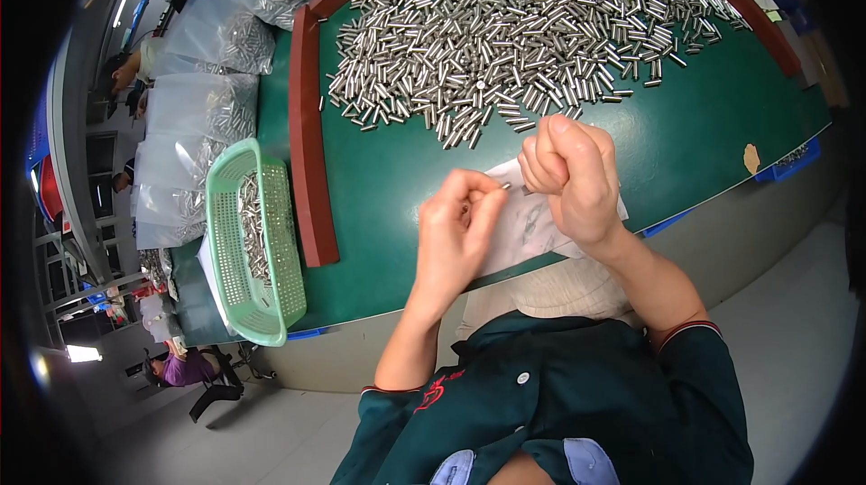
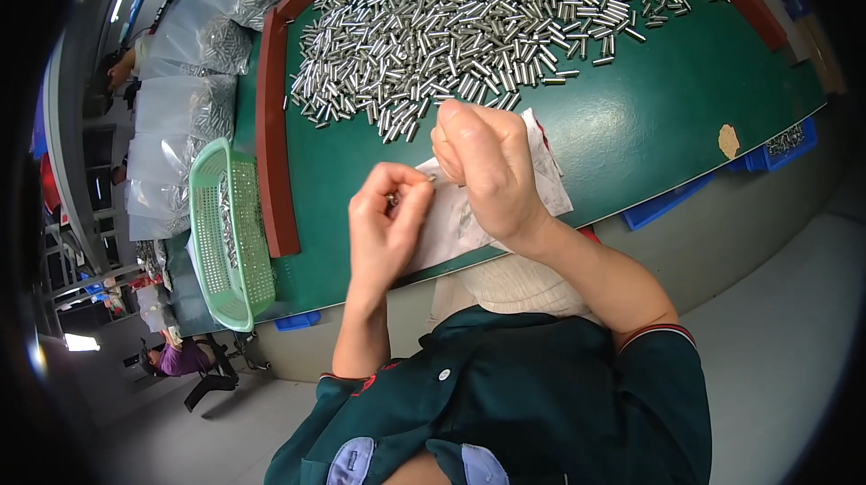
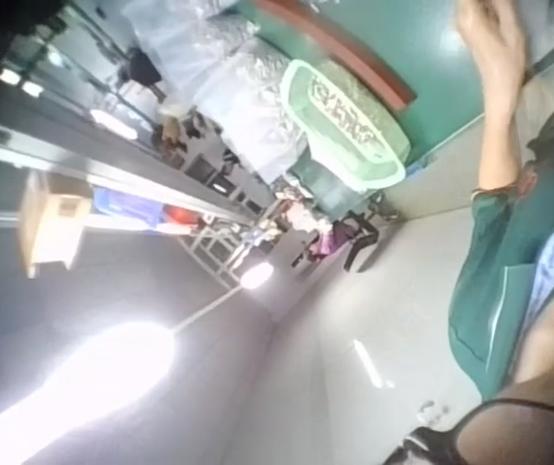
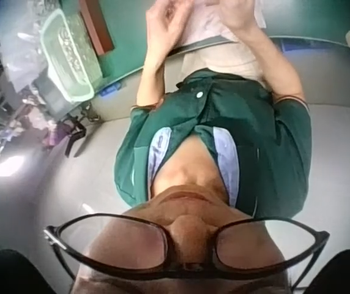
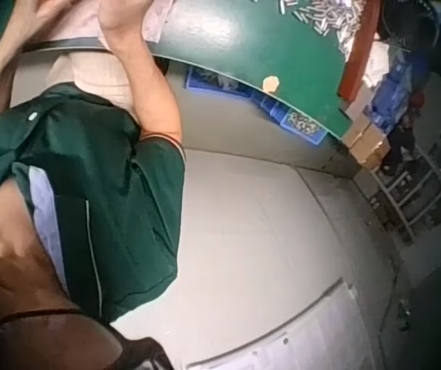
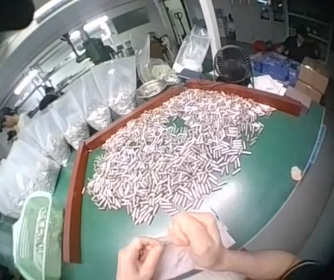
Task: Inspecting small metal pins and sorting them into a basket using a small tool.
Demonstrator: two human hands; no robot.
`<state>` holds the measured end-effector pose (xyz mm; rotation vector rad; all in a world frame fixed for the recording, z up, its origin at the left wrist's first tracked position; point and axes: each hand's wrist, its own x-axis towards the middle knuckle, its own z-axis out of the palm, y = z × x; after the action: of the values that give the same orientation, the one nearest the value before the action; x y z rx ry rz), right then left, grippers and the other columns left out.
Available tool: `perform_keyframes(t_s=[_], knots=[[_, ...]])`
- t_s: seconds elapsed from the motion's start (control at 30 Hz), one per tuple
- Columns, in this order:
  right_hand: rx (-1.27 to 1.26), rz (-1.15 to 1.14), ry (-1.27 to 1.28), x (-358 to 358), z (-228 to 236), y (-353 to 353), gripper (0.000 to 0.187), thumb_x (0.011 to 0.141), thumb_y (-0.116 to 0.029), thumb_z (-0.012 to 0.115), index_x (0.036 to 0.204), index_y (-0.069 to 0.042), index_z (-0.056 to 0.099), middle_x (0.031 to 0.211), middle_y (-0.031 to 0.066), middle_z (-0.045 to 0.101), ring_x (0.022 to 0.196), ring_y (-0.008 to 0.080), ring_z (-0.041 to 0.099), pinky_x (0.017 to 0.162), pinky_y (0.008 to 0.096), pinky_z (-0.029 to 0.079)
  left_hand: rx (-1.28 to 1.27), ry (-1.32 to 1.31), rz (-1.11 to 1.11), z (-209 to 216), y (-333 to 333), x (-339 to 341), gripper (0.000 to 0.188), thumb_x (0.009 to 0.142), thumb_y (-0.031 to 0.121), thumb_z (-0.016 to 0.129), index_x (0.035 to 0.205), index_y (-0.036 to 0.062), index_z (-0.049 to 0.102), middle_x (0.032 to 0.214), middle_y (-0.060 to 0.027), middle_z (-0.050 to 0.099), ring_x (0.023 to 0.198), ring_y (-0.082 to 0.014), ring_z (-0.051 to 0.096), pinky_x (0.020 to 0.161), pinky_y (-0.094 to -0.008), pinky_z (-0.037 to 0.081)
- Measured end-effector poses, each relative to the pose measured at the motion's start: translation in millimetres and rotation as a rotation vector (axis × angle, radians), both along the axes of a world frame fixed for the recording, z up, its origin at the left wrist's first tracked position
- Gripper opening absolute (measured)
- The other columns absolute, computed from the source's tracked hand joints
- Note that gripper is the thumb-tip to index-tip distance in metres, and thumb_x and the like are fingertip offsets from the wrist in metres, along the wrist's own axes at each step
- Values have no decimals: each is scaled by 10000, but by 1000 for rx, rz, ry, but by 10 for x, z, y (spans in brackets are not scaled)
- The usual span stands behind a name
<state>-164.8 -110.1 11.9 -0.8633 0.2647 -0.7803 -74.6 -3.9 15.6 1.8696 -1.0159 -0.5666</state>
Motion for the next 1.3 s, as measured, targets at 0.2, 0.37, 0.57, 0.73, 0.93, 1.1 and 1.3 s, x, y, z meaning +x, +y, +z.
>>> perform_keyframes(t_s=[0.2,0.37,0.57,0.73,0.93,1.1,1.3], knots=[[9,-14,5,-1,7,-5,392,893,-198,313,516,-97,289,429,-25,247,392,67,176,386,240,169,-406,1267,-102,19,132,312,70,850,97,501,858,29,485,675,-54,449,536,-65,309,478,-192,280],[29,-10,2,-6,16,-11,392,893,-199,313,515,-98,289,428,-25,248,391,68,174,386,242,168,-122,625,0,73,119,281,188,802,134,582,666,34,500,587,4,424,509,-50,333,450,-197,269],[53,7,-26,-17,6,-17,390,891,-186,323,515,-86,299,443,-28,267,405,54,195,393,233,175,260,-417,-38,93,-31,83,253,657,196,690,689,-2,536,519,-109,463,449,-234,437,471,-344,381],[81,13,-48,-20,5,-17,390,890,-174,331,514,-76,298,456,-31,281,415,43,211,397,225,180,155,141,-22,63,18,137,189,742,133,624,658,5,512,549,12,471,471,-71,422,444,-233,347],[64,10,-38,-19,4,-19,386,885,-162,327,511,-77,281,447,-29,272,403,47,206,391,226,175,-377,1282,-36,206,83,361,169,777,150,534,738,15,441,734,-82,425,559,-86,348,448,-176,307],[60,9,-33,-22,-2,-27,373,880,-151,319,516,-76,280,453,-27,273,407,45,207,393,222,174,-123,556,32,16,14,535,120,789,116,576,748,4,559,570,4,437,484,-65,352,436,-199,303],[60,8,-36,-20,12,-11,369,877,-150,318,517,-77,281,453,-27,271,411,46,212,396,220,176,161,-383,107,-49,-141,494,114,699,86,634,756,1,584,471,-61,456,413,-185,464,447,-311,366]])
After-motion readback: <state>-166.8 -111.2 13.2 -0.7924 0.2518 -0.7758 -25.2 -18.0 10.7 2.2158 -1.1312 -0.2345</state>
